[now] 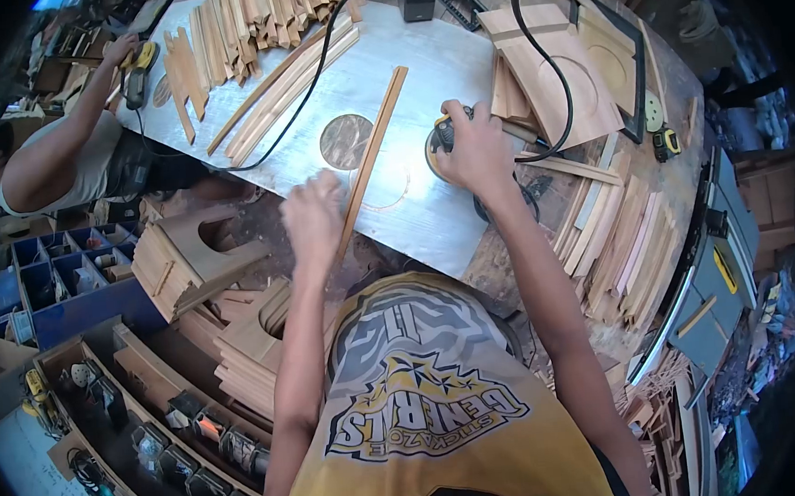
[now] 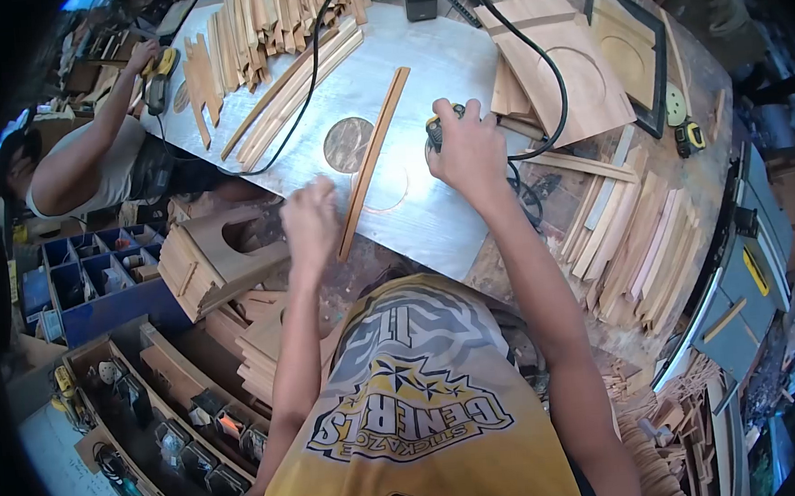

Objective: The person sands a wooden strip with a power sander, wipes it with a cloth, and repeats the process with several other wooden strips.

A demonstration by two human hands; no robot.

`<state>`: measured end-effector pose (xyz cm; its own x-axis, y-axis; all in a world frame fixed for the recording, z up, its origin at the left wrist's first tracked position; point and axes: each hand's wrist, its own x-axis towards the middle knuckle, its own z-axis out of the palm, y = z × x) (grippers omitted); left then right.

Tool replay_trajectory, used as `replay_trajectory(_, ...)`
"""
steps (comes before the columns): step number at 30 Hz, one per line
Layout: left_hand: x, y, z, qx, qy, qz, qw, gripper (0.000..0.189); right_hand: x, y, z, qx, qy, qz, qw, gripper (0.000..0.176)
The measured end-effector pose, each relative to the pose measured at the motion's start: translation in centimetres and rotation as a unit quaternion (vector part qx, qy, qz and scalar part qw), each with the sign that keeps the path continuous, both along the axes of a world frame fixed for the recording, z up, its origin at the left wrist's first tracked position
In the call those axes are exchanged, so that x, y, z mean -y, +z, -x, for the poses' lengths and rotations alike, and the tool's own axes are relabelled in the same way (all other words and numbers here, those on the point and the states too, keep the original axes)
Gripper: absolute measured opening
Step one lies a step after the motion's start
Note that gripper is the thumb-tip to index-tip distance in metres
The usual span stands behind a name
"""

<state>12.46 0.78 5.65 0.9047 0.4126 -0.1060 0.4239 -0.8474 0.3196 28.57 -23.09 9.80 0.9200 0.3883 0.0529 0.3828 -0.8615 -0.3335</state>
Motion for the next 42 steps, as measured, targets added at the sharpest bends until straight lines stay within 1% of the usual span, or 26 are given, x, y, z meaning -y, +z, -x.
replay_trajectory(1,-0.2,1.1,1.2,0.053,0.037,-0.018,0.998,0.071,0.0,-0.3,0.2,0.015,0.003,0.0,1.0,0.055)
replay_trajectory(3,0.5,2.2,3.3,0.057,0.054,-0.027,0.997,0.073,0.0,-0.6,0.2,0.013,0.002,0.003,1.0,0.055)
replay_trajectory(5,1.7,2.0,3.4,0.067,0.071,-0.035,0.995,0.075,-0.1,-0.5,0.1,0.017,0.002,0.01,1.0,0.055)
replay_trajectory(7,4.2,-0.3,2.7,-0.029,0.103,-0.086,0.99,0.081,-0.1,-0.1,0.2,-0.001,0.008,0.015,1.0,0.057)
replay_trajectory(8,4.8,-1.5,2.5,-0.084,0.099,-0.091,0.987,0.092,0.1,-0.3,0.2,0.0,0.013,0.016,1.0,0.057)
replay_trajectory(9,5.3,-2.9,2.7,-0.082,0.105,-0.092,0.987,0.092,0.3,-0.5,0.0,0.004,0.011,0.008,1.0,0.057)
replay_trajectory(11,5.8,-5.6,3.0,-0.1,0.148,0.076,0.981,0.099,0.2,-0.4,-0.2,0.009,0.012,-0.002,1.0,0.057)
replay_trajectory(12,5.8,-5.7,3.1,-0.048,0.146,0.077,0.985,0.093,0.2,-0.4,-0.1,0.011,0.017,-0.006,1.0,0.056)
replay_trajectory(13,5.5,-5.8,3.3,-0.051,0.147,0.077,0.985,0.093,0.4,-0.4,0.1,0.011,0.022,-0.008,1.0,0.055)
replay_trajectory(15,5.0,-5.9,3.4,-0.033,0.109,0.015,0.993,0.087,0.4,-0.6,0.1,0.011,0.024,-0.017,1.0,0.055)
replay_trajectory(16,5.1,-6.3,3.6,-0.034,0.111,0.016,0.993,0.087,0.4,-0.7,0.1,0.015,0.026,-0.029,0.999,0.054)
replay_trajectory(18,5.2,-6.8,3.5,0.072,0.066,-0.152,0.984,0.076,0.4,-0.5,0.1,0.015,0.03,-0.024,0.999,0.055)
replay_trajectory(19,5.2,-6.9,3.5,0.072,0.066,-0.153,0.983,0.076,0.5,-0.5,0.1,0.013,0.031,-0.019,0.999,0.055)
replay_trajectory(21,5.3,-6.7,3.7,0.035,0.136,0.062,0.988,0.061,0.5,-0.6,0.0,0.019,0.033,-0.021,0.999,0.055)
replay_trajectory(22,5.4,-6.6,3.5,0.031,0.136,0.061,0.988,0.061,0.5,-0.6,0.1,0.024,0.034,-0.022,0.999,0.055)
replay_trajectory(24,5.9,-6.7,3.3,-0.022,0.187,0.089,0.978,0.056,0.5,-0.7,0.2,0.013,0.033,-0.011,0.999,0.055)
replay_trajectory(26,5.5,-6.5,4.1,-0.036,0.187,0.081,0.978,0.054,0.3,-0.3,-0.3,0.015,0.032,-0.003,0.999,0.056)
replay_trajectory(28,4.8,-6.0,6.1,-0.053,0.187,0.074,0.978,0.054,0.2,-0.1,-0.3,-0.033,0.031,0.035,0.998,0.056)
replay_trajectory(30,4.4,-5.3,9.1,-0.022,0.161,0.164,0.973,0.051,0.4,-0.1,-0.3,-0.022,0.039,0.027,0.999,0.056)
replay_trajectory(31,5.1,-4.7,10.3,-0.017,0.164,0.169,0.972,0.051,0.5,0.0,-0.4,-0.013,0.05,0.02,0.998,0.055)
replay_trajectory(33,6.6,-4.1,12.2,-0.062,0.089,0.166,0.98,0.05,1.1,0.4,-0.9,-0.011,0.069,0.012,0.997,0.056)
replay_trajectory(35,6.9,-6.4,13.6,-0.089,0.075,0.195,0.974,0.048,1.6,1.1,0.0,-0.017,0.084,0.014,0.996,0.056)
replay_trajectory(37,5.9,-8.0,13.9,-0.036,-0.007,0.227,0.973,0.044,1.4,3.7,0.7,-0.025,0.057,0.069,0.996,0.064)
replay_trajectory(39,4.8,-9.2,13.9,-0.06,-0.001,0.261,0.963,0.041,1.4,5.8,2.0,-0.007,0.066,0.088,0.994,0.063)
replay_trajectory(41,4.1,-10.8,14.2,-0.088,-0.001,0.459,0.884,0.041,0.9,7.3,3.0,0.005,0.058,0.093,0.994,0.063)
replay_trajectory(42,4.2,-10.5,14.1,-0.046,-0.003,0.464,0.885,0.042,0.4,7.5,3.4,-0.01,0.065,0.095,0.993,0.063)
